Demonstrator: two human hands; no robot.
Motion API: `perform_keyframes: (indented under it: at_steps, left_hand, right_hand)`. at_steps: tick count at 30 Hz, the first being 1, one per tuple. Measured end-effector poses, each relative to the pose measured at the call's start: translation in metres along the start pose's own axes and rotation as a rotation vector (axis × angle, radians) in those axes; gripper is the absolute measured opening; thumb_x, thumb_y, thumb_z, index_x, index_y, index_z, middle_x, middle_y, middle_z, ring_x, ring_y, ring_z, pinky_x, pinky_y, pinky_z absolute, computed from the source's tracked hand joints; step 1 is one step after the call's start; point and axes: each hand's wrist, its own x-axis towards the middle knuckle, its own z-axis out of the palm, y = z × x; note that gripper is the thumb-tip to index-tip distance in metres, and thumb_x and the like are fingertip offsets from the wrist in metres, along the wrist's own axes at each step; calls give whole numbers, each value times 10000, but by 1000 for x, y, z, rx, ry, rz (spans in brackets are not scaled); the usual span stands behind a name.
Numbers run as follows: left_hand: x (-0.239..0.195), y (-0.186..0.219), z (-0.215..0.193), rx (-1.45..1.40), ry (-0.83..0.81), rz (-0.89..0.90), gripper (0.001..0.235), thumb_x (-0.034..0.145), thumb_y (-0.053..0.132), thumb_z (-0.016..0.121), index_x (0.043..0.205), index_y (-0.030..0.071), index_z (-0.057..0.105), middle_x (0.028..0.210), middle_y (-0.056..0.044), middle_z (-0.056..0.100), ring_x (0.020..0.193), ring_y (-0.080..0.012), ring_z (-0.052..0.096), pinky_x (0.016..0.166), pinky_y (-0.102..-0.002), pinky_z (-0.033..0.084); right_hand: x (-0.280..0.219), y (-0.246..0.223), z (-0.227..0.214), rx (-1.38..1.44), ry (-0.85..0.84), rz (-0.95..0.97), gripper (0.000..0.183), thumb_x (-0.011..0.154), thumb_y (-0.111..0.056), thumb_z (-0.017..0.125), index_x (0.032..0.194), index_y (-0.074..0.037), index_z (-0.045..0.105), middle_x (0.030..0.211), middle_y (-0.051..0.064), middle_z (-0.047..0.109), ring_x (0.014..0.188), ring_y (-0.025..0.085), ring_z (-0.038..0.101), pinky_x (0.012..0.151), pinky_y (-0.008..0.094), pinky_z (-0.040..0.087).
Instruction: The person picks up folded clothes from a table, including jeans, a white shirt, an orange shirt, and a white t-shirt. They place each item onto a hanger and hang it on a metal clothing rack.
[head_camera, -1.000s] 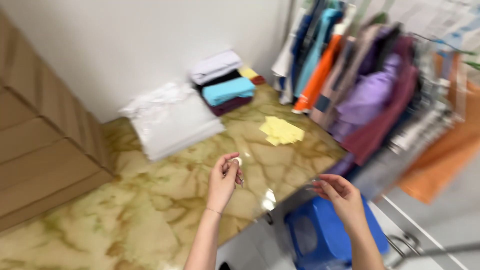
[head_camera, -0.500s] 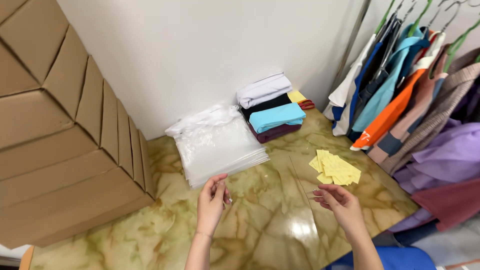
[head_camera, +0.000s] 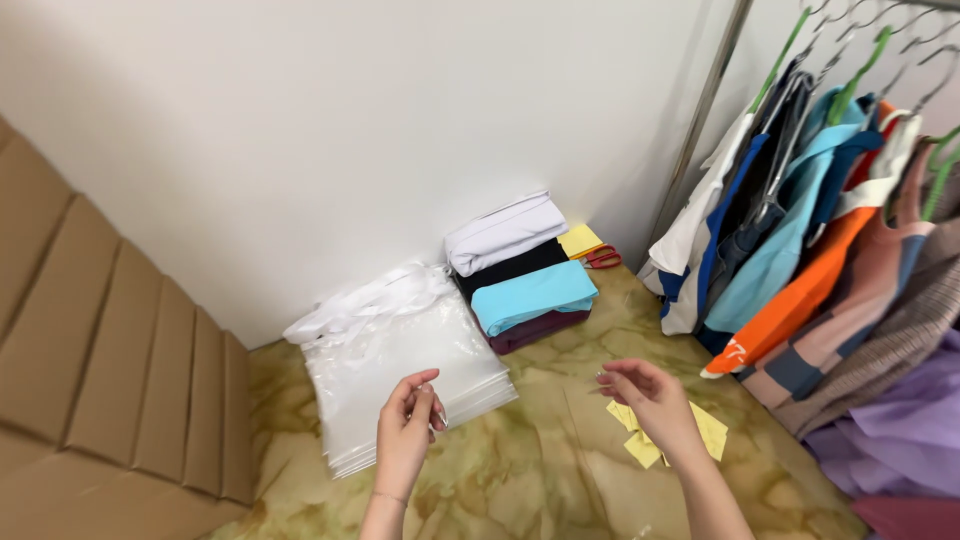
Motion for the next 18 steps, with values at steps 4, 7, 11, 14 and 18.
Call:
perform_keyframes:
  at_steps: [4, 7, 11, 14, 18]
  left_hand:
    - [17, 13, 22, 30, 1, -46, 296, 1031, 171, 536, 1221, 95, 749, 711, -59, 633, 555, -159, 586, 503, -286, 387]
    - [28, 17, 34, 60, 8, -96, 299, 1034, 176, 527, 1215, 106, 755, 718, -55, 634, 577, -159, 588, 527, -292, 400]
    - [47, 15, 42, 91, 49, -145, 310, 1032, 186, 530, 1219, 111, 766, 730, -56, 649, 597, -160, 593, 547, -303, 412]
    - [56, 14, 45, 97, 75, -187, 320, 1018, 191, 533, 1217, 109, 770, 731, -53, 642, 594, -166, 598, 566, -307, 420]
    - [70, 10, 45, 102, 100, -222, 316, 1022, 182, 531, 1209, 108, 775, 728, -65, 643, 612, -177, 601, 575, -310, 430]
  right_hand:
    - [45, 0, 4, 22, -83, -41, 202, 972, -66, 673, 1098, 57, 772, 998, 233, 840, 881, 302, 805, 853, 352, 618]
    - [72, -2, 10, 10, -116, -27, 190, 971, -64, 674, 1092, 42, 775, 1002, 217, 847, 880, 280, 801, 845, 339, 615]
    - [114, -1, 22, -3, -178, -60, 172, 969, -51, 675, 1061, 35, 792, 968, 201, 842, 872, 252, 791, 854, 341, 645]
    - [146, 10, 31, 42, -221, -95, 148, 963, -25, 669, 1041, 46, 773, 943, 198, 820, 911, 252, 796, 864, 356, 676]
    - [171, 4, 51, 11, -236, -46, 170, 967, -40, 656, 1068, 39, 767, 1013, 201, 834, 924, 256, 807, 904, 345, 659]
